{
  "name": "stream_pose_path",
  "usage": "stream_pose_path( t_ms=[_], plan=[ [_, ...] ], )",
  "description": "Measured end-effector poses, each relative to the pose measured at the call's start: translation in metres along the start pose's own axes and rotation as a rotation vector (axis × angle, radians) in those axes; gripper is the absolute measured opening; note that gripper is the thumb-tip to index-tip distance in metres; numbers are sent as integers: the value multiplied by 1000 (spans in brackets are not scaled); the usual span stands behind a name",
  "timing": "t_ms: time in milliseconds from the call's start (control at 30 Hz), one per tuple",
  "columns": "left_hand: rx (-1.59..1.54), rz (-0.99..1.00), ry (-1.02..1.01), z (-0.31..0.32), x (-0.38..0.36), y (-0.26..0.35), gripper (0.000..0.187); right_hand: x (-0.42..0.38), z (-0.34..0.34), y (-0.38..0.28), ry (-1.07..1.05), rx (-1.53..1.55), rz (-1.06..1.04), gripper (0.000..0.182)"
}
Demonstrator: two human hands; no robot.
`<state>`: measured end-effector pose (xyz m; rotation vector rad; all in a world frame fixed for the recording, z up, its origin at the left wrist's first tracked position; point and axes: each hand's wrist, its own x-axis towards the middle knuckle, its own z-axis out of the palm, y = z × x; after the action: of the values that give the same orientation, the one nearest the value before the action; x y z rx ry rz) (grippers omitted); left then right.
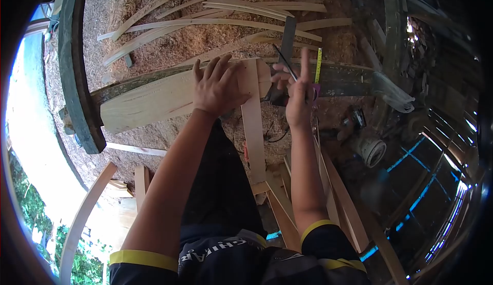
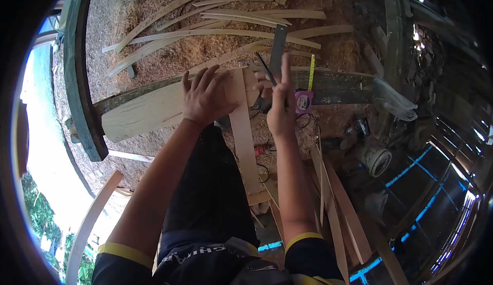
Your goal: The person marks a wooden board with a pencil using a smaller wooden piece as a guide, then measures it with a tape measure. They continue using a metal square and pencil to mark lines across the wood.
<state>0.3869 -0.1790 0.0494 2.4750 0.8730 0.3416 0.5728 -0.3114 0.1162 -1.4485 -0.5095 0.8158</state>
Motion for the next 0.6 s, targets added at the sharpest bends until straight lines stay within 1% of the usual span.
stream_pose_path(
  t_ms=[33,67,133,167,300,367,400,467,500,533,600],
  plan=[
    [-4,-11,-6,-1,0,1,96,3,7,6,53,-9,-17,60],
    [-8,-22,-11,-1,1,1,97,5,9,8,53,-6,-17,60],
    [13,-32,-29,-2,2,2,98,7,16,8,37,-154,6,41],
    [31,-44,-45,-2,2,3,99,8,19,17,65,-136,-45,23],
    [57,-52,-76,-4,4,5,99,11,25,30,133,-150,-32,20],
    [76,-63,-92,-4,5,6,100,12,29,38,163,-4,-5,11],
    [77,-63,-95,-3,4,5,100,13,30,44,165,-3,-2,11],
    [61,-54,-88,-2,3,3,99,15,32,57,110,-29,6,11],
    [63,-55,-90,-1,3,2,99,17,37,53,103,-269,-98,13],
    [62,-53,-86,0,2,1,98,16,37,58,103,-267,-94,13],
    [62,-54,-83,0,2,0,98,17,40,63,111,-143,-82,14]
  ],
)
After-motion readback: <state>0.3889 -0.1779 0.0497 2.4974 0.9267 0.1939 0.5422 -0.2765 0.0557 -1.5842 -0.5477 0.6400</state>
